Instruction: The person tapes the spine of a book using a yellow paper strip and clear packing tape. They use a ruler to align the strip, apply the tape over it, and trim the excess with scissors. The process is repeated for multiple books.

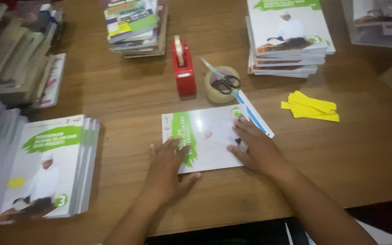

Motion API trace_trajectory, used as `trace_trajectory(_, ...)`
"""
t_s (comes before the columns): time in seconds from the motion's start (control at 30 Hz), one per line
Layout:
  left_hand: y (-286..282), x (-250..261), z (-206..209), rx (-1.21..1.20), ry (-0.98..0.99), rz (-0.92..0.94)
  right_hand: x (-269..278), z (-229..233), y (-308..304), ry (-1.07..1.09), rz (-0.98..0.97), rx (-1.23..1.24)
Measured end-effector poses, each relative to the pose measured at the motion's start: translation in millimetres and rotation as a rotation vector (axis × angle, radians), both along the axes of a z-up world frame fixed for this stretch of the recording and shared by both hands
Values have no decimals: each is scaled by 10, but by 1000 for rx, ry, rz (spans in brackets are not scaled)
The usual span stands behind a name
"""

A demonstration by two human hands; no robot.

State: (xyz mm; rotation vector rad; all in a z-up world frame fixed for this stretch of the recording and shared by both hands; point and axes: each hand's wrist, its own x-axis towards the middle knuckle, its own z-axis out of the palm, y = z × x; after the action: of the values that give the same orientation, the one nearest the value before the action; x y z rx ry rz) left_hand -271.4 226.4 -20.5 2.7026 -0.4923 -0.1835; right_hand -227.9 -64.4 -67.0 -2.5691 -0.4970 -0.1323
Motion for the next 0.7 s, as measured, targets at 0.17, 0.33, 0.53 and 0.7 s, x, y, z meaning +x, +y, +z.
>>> trace_trajectory(0.17,-128,68,-91,-45,-56,-14,163,-46,-305,-158,16,137)
trace_trajectory(0.33,-516,339,-178,-95,-235,-173,536,-583,-1527,-378,-252,116)
trace_trajectory(0.53,-1405,865,-435,-298,-367,-343,533,-597,-2378,-411,-721,156)
trace_trajectory(0.7,-2465,1401,-706,-439,-141,-437,506,-431,-2261,-221,-723,152)
